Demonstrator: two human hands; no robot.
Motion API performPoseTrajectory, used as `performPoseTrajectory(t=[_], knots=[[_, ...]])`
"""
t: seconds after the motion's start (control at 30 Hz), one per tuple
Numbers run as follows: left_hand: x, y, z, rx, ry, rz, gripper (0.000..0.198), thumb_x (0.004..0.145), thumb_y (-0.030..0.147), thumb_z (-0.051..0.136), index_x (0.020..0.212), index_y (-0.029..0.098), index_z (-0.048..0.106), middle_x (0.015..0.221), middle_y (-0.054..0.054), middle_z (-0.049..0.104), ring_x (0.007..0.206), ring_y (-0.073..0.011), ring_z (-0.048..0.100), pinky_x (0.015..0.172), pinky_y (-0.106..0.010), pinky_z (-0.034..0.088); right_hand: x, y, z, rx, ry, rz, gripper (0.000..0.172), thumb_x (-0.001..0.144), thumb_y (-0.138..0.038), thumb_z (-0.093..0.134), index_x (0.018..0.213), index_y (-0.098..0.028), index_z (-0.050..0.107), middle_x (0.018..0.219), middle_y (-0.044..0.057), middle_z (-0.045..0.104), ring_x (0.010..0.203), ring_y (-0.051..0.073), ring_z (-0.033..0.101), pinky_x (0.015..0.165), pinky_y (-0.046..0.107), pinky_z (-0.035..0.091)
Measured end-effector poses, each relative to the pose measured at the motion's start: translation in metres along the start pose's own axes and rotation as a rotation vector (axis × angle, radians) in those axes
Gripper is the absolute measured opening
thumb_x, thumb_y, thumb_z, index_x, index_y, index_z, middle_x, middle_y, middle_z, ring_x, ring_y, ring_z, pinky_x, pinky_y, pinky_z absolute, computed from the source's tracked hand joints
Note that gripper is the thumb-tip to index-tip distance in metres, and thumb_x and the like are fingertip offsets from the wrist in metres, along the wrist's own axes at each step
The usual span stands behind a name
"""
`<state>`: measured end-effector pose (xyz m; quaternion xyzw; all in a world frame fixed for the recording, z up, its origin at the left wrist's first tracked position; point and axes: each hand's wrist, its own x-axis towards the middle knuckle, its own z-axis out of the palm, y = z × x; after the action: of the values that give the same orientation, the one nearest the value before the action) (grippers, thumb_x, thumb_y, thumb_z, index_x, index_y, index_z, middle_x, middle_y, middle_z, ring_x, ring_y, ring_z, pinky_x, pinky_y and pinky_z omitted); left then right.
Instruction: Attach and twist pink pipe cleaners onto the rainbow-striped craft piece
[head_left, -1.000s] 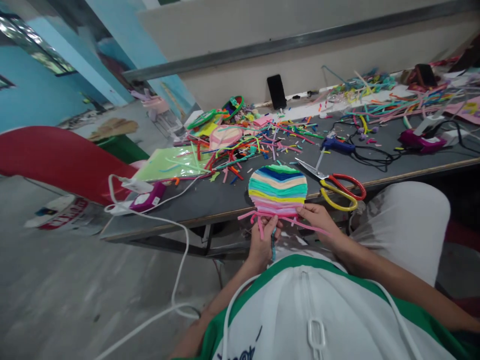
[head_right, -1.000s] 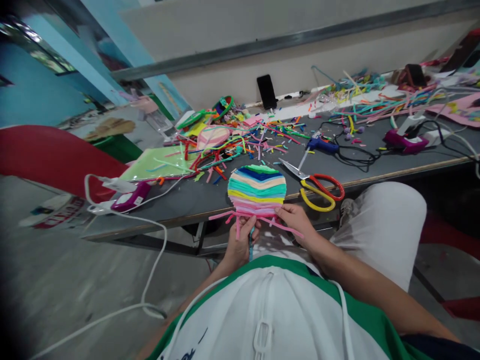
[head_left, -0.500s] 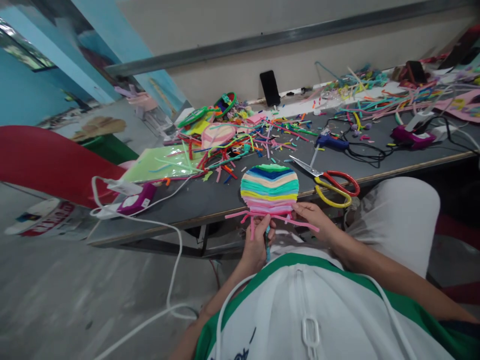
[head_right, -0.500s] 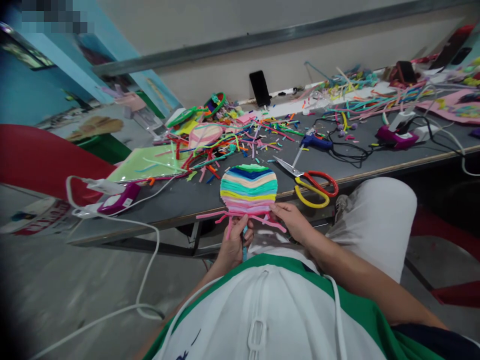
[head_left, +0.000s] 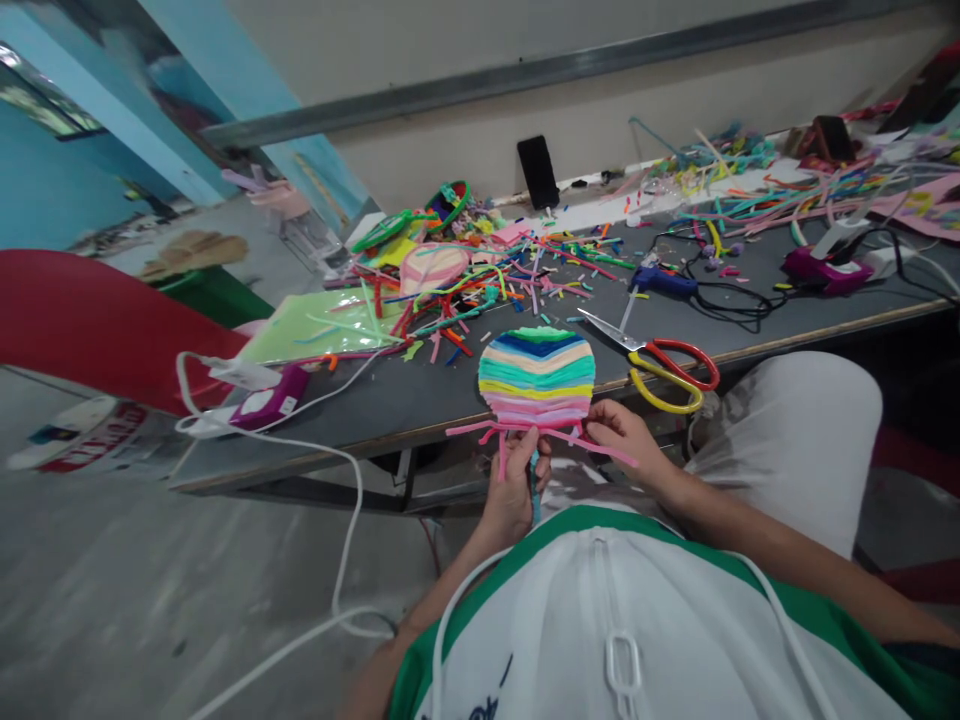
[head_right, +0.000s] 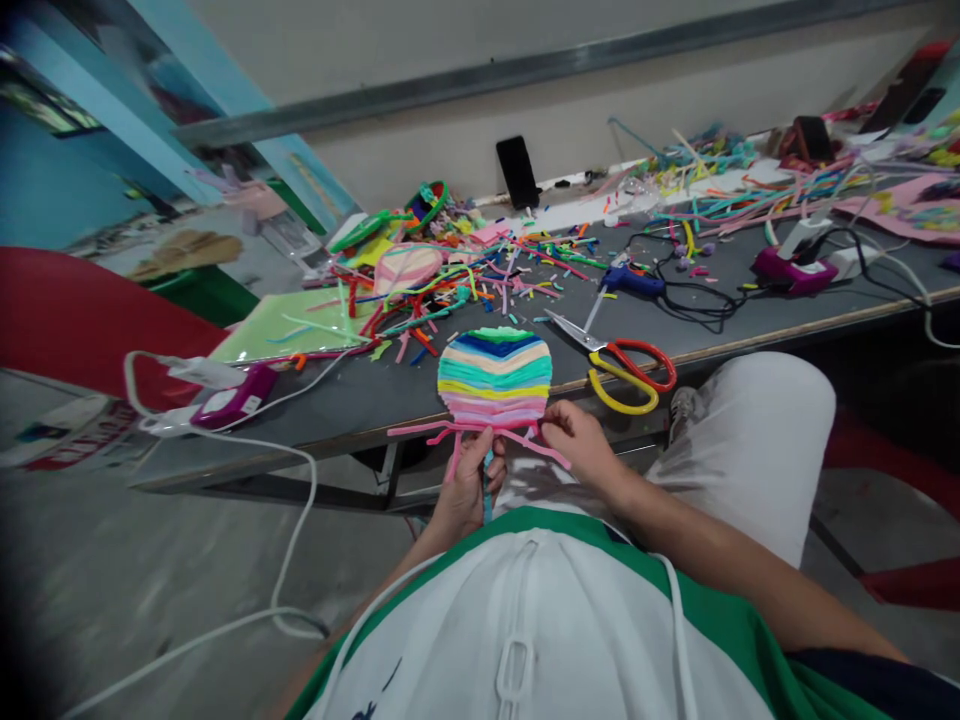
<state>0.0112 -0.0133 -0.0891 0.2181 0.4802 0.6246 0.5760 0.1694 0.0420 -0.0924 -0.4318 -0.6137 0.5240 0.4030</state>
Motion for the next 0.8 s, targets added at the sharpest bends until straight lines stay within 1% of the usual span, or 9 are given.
performPoseTrajectory(t=[0.03, 0.13, 0.2, 0.27, 0.33, 0.47, 0.6, 0.7, 0.8], knots=[[-0.001, 0.0, 0.0, 0.007, 0.002, 0.018, 0.036, 0.07, 0.046, 0.071, 0.068, 0.014, 0.055, 0.067, 0.002, 0.054, 0.04, -0.0008, 0.037, 0.033, -0.017, 0.022, -0.002, -0.001, 0.002, -0.053, 0.008, -0.036, 0.015, 0.073, -0.029, 0.059, 0.084, -0.019, 0.055, 0.079, 0.001, 0.061, 0.071, 0.015, 0.055, 0.066, 0.028, 0.043], [-0.003, 0.0, 0.001, 0.028, 0.01, 0.056, 0.034, 0.073, 0.045, 0.069, 0.067, 0.014, 0.056, 0.061, 0.003, 0.053, 0.039, -0.0017, 0.037, 0.034, -0.018, 0.023, -0.01, -0.002, 0.007, -0.181, 0.034, -0.12, 0.034, 0.066, -0.026, 0.066, 0.096, -0.02, 0.049, 0.089, 0.003, 0.061, 0.078, 0.017, 0.057, 0.071, 0.031, 0.046], [-0.004, -0.001, 0.001, 0.048, 0.002, 0.057, 0.033, 0.075, 0.045, 0.067, 0.067, 0.014, 0.056, 0.053, 0.004, 0.048, 0.038, -0.0029, 0.037, 0.035, -0.018, 0.024, -0.013, 0.0, 0.01, -0.228, 0.043, -0.138, 0.044, 0.065, -0.032, 0.07, 0.1, -0.019, 0.046, 0.092, 0.005, 0.061, 0.079, 0.019, 0.058, 0.07, 0.032, 0.046], [-0.005, -0.001, 0.002, 0.064, -0.003, 0.055, 0.033, 0.077, 0.045, 0.065, 0.067, 0.015, 0.057, 0.047, 0.005, 0.044, 0.037, -0.0042, 0.038, 0.036, -0.018, 0.025, -0.015, 0.001, 0.011, -0.251, 0.043, -0.142, 0.048, 0.066, -0.042, 0.072, 0.1, -0.019, 0.046, 0.092, 0.006, 0.061, 0.079, 0.019, 0.058, 0.068, 0.031, 0.046], [-0.004, -0.003, 0.003, 0.066, 0.0, 0.065, 0.034, 0.077, 0.045, 0.065, 0.067, 0.015, 0.057, 0.045, 0.005, 0.044, 0.036, -0.0047, 0.038, 0.036, -0.019, 0.025, -0.015, 0.003, 0.012, -0.261, 0.057, -0.123, 0.044, 0.07, -0.047, 0.069, 0.098, -0.019, 0.049, 0.088, 0.006, 0.062, 0.077, 0.019, 0.058, 0.066, 0.031, 0.045], [-0.003, -0.004, 0.005, 0.052, -0.007, 0.086, 0.034, 0.076, 0.045, 0.066, 0.065, 0.014, 0.057, 0.048, 0.004, 0.047, 0.036, -0.0049, 0.037, 0.035, -0.019, 0.024, -0.011, 0.004, 0.012, -0.216, 0.092, -0.07, 0.033, 0.078, -0.049, 0.062, 0.089, -0.019, 0.056, 0.083, 0.005, 0.065, 0.073, 0.018, 0.06, 0.064, 0.029, 0.044], [-0.003, -0.005, 0.004, 0.05, -0.01, 0.114, 0.031, 0.076, 0.042, 0.067, 0.067, 0.014, 0.058, 0.052, 0.003, 0.051, 0.037, -0.0051, 0.039, 0.034, -0.019, 0.025, -0.009, 0.002, 0.012, -0.108, 0.083, 0.034, 0.033, 0.077, -0.05, 0.061, 0.086, -0.018, 0.06, 0.076, 0.005, 0.067, 0.068, 0.018, 0.06, 0.058, 0.028, 0.042], [-0.003, -0.006, 0.003, 0.088, -0.013, 0.116, 0.032, 0.077, 0.042, 0.066, 0.066, 0.013, 0.058, 0.047, 0.004, 0.047, 0.037, -0.0056, 0.04, 0.035, -0.018, 0.026, -0.011, -0.003, 0.013, -0.023, 0.031, 0.048, 0.038, 0.072, -0.049, 0.066, 0.091, -0.017, 0.061, 0.086, 0.006, 0.068, 0.076, 0.019, 0.062, 0.063, 0.029, 0.045], [-0.003, -0.006, 0.003, 0.111, -0.006, 0.11, 0.032, 0.078, 0.043, 0.065, 0.067, 0.013, 0.058, 0.043, 0.004, 0.045, 0.036, -0.006, 0.039, 0.036, -0.019, 0.027, -0.014, -0.009, 0.013, -0.049, -0.028, 0.002, 0.039, 0.072, -0.047, 0.068, 0.094, -0.016, 0.061, 0.091, 0.006, 0.068, 0.081, 0.02, 0.063, 0.069, 0.029, 0.046]])
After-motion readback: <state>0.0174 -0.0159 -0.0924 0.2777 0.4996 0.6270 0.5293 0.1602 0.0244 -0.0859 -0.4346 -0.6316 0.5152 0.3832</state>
